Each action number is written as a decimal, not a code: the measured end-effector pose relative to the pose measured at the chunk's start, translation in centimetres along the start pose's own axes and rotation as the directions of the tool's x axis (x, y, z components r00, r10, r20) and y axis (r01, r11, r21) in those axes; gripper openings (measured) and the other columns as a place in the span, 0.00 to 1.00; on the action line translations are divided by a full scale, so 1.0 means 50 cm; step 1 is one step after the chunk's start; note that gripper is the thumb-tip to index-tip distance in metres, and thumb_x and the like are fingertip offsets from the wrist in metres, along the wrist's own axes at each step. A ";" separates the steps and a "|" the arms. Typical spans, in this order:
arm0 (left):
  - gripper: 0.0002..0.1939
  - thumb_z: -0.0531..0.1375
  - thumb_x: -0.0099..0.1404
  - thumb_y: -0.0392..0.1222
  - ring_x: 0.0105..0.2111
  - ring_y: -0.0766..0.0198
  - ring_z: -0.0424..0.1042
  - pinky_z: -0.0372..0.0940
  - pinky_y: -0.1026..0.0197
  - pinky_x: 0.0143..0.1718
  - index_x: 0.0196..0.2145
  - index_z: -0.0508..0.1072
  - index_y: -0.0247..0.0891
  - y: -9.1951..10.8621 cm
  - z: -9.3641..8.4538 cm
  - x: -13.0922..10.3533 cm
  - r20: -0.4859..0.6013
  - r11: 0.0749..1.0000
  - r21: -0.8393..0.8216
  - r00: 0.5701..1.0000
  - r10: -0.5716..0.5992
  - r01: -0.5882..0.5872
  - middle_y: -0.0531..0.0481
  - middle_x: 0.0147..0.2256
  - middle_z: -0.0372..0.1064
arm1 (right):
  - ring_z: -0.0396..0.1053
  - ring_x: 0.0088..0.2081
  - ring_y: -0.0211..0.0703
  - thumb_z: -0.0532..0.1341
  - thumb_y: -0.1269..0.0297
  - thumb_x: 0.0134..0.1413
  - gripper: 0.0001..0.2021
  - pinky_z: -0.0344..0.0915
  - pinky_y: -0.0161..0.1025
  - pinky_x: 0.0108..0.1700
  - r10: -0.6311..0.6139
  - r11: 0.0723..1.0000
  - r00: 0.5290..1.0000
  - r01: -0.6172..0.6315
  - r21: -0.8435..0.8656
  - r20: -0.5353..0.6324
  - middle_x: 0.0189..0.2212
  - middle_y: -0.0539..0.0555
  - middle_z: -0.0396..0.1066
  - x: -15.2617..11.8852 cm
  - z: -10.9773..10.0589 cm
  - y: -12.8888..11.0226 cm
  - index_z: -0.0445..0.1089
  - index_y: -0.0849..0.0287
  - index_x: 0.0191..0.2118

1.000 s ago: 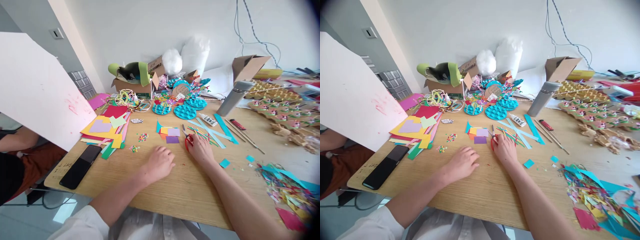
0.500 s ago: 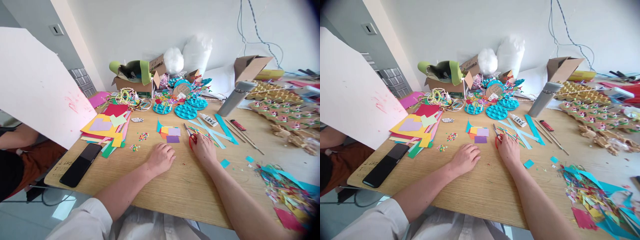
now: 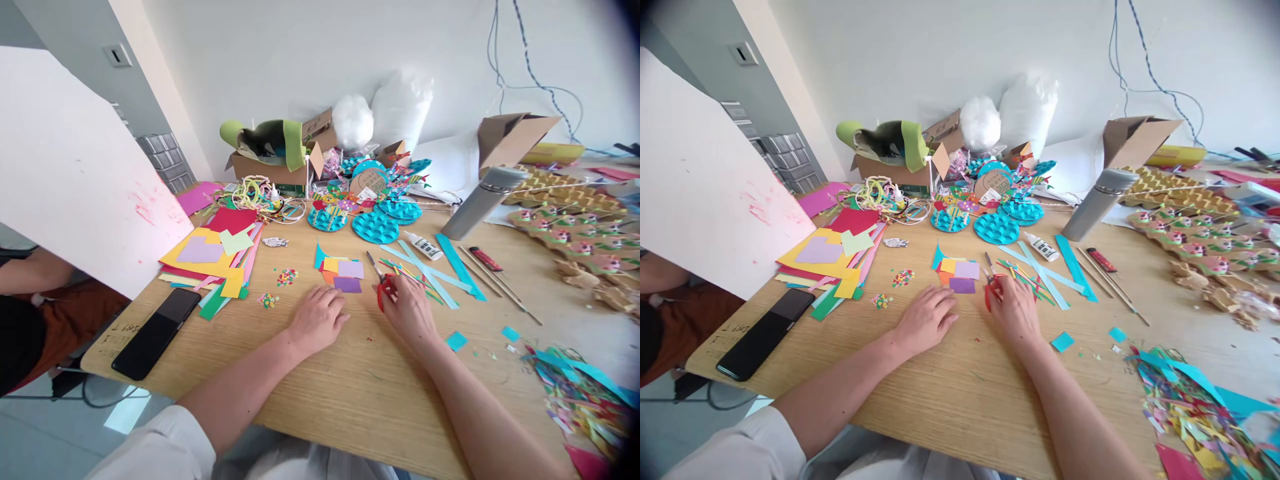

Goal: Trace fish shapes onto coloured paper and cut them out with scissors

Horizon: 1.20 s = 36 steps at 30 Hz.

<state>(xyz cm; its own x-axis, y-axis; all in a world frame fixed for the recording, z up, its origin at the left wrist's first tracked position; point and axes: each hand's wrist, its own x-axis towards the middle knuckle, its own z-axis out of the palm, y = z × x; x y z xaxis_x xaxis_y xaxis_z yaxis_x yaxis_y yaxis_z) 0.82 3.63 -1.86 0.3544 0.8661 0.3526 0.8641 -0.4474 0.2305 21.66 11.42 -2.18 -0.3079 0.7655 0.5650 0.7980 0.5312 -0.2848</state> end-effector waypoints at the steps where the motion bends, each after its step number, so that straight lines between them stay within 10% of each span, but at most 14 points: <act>1: 0.17 0.54 0.69 0.45 0.59 0.55 0.61 0.53 0.49 0.63 0.52 0.69 0.35 0.000 0.001 0.000 0.010 1.000 0.019 1.000 -0.010 0.009 0.42 0.56 0.66 | 0.69 0.34 0.48 0.54 0.65 0.59 0.03 0.59 0.42 0.38 -0.069 0.997 0.997 0.068 0.037 0.037 0.30 0.56 0.72 -0.003 0.003 -0.007 0.61 0.57 0.34; 7: 0.24 0.45 0.73 0.50 0.64 0.54 0.52 0.45 0.43 0.65 0.58 0.64 0.36 0.001 0.007 -0.002 0.093 0.997 0.068 0.995 -0.046 0.040 0.41 0.61 0.61 | 0.68 0.41 0.49 0.54 0.66 0.62 0.03 0.58 0.43 0.42 -0.226 0.970 0.938 0.192 0.148 0.263 0.36 0.56 0.74 -0.017 0.018 -0.028 0.63 0.58 0.39; 13: 0.23 0.45 0.73 0.49 0.64 0.53 0.52 0.45 0.40 0.65 0.58 0.65 0.36 0.000 0.006 -0.005 0.118 0.998 0.058 0.992 -0.045 0.038 0.42 0.61 0.61 | 0.69 0.37 0.48 0.53 0.67 0.60 0.03 0.60 0.41 0.38 -0.131 0.979 0.967 0.091 0.182 0.220 0.34 0.57 0.73 -0.013 0.005 -0.030 0.64 0.57 0.37; 25: 0.20 0.47 0.72 0.48 0.63 0.51 0.55 0.46 0.40 0.64 0.55 0.68 0.37 -0.001 -0.002 -0.008 0.125 0.998 0.023 0.991 -0.054 0.051 0.44 0.59 0.63 | 0.70 0.47 0.52 0.55 0.73 0.53 0.10 0.58 0.46 0.49 -0.216 0.971 0.885 0.238 -0.001 0.412 0.41 0.60 0.75 0.105 0.042 0.009 0.66 0.59 0.41; 36: 0.21 0.47 0.72 0.48 0.62 0.51 0.55 0.46 0.42 0.64 0.55 0.67 0.36 0.000 0.001 -0.010 0.105 0.998 0.023 0.993 -0.054 0.052 0.43 0.58 0.65 | 0.71 0.40 0.50 0.55 0.70 0.56 0.06 0.58 0.42 0.45 -0.258 0.960 0.916 0.278 -0.022 0.308 0.35 0.60 0.75 0.099 0.051 0.011 0.67 0.59 0.38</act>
<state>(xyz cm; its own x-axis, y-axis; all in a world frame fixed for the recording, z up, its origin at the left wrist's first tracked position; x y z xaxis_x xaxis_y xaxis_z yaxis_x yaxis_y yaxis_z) 0.67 3.23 -2.08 0.3426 0.9076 0.2426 0.8894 -0.3965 0.2276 19.29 16.42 -1.52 -0.6476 0.6754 0.3527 0.6918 0.7152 -0.0995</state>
